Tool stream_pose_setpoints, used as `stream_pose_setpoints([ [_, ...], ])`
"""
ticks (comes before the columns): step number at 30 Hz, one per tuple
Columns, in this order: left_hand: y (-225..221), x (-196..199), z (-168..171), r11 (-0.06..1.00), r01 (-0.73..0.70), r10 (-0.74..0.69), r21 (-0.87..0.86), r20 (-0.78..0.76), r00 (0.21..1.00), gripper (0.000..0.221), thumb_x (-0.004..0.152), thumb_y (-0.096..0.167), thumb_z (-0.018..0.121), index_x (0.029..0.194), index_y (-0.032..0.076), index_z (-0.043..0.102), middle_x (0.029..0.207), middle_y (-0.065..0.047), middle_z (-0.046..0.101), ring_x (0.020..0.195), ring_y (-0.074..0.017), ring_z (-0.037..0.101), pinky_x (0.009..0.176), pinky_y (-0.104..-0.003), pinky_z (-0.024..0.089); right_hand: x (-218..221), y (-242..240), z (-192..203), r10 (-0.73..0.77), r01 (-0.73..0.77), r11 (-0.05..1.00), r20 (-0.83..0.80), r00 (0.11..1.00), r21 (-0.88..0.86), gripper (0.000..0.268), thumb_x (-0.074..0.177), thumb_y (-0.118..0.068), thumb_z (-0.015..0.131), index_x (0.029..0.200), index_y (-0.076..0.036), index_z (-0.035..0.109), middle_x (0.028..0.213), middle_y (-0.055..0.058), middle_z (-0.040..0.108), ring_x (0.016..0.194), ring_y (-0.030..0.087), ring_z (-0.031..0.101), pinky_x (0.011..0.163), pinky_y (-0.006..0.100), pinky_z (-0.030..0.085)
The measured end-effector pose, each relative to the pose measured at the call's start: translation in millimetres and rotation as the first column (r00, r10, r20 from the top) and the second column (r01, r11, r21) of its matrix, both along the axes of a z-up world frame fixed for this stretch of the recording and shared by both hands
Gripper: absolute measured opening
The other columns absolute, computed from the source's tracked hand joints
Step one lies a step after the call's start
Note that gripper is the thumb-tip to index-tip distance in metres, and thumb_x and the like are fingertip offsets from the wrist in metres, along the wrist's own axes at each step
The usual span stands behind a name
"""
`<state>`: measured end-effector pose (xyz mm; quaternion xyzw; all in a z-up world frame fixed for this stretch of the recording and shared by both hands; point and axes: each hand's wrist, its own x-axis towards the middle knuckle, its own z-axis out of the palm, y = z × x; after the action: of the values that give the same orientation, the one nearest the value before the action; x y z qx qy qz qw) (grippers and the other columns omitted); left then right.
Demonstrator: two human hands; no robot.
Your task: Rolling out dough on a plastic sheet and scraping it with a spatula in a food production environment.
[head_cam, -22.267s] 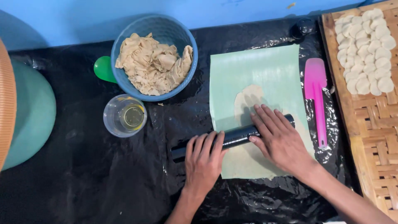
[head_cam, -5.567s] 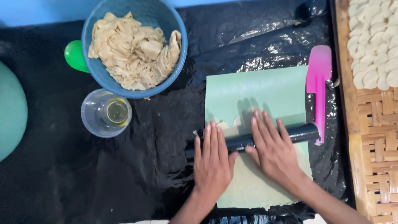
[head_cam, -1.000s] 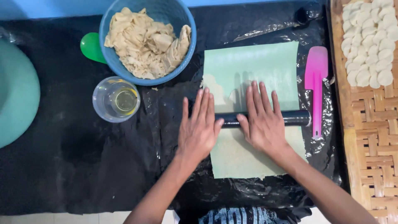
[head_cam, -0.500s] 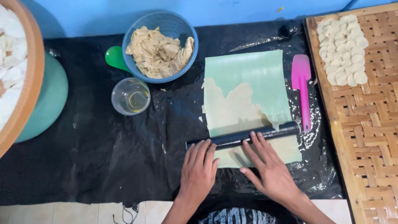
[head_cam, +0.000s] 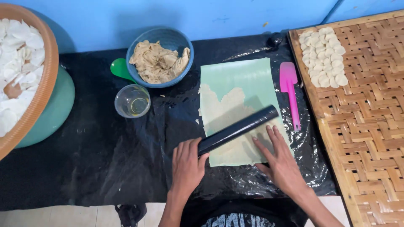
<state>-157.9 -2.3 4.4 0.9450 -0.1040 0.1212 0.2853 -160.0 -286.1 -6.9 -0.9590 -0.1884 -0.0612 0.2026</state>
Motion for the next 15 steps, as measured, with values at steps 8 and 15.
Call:
stream_pose_setpoints([
  [8, 45, -25, -28, 0.930, -0.265, 0.253, -0.255, -0.078, 0.964, 0.046, 0.097, 0.031, 0.065, 0.129, -0.001, 0.059, 0.115, -0.022, 0.067, 0.106, -0.0397, 0.064, 0.089, -0.046, 0.050, 14, -28, 18, -0.066, 0.062, 0.995, -0.052, 0.996, -0.073, 0.095, 0.063, -0.036, 0.085, 0.148, -0.020, 0.048, 0.166, 0.024, 0.019, 0.152, 0.044, 0.021, 0.119, 0.053, 0.027],
  [15, 56, -29, -67, 0.629, -0.427, 0.341, -0.650, -0.264, 0.902, 0.037, 0.106, 0.027, 0.049, 0.130, 0.000, 0.056, 0.095, -0.011, 0.071, 0.077, -0.0202, 0.067, 0.068, -0.033, 0.053, 54, -77, 7, -0.272, 0.283, 0.954, -0.107, 0.956, 0.102, 0.071, 0.086, -0.043, 0.074, 0.143, -0.005, 0.056, 0.150, 0.026, 0.055, 0.131, 0.041, 0.059, 0.105, 0.050, 0.050],
])
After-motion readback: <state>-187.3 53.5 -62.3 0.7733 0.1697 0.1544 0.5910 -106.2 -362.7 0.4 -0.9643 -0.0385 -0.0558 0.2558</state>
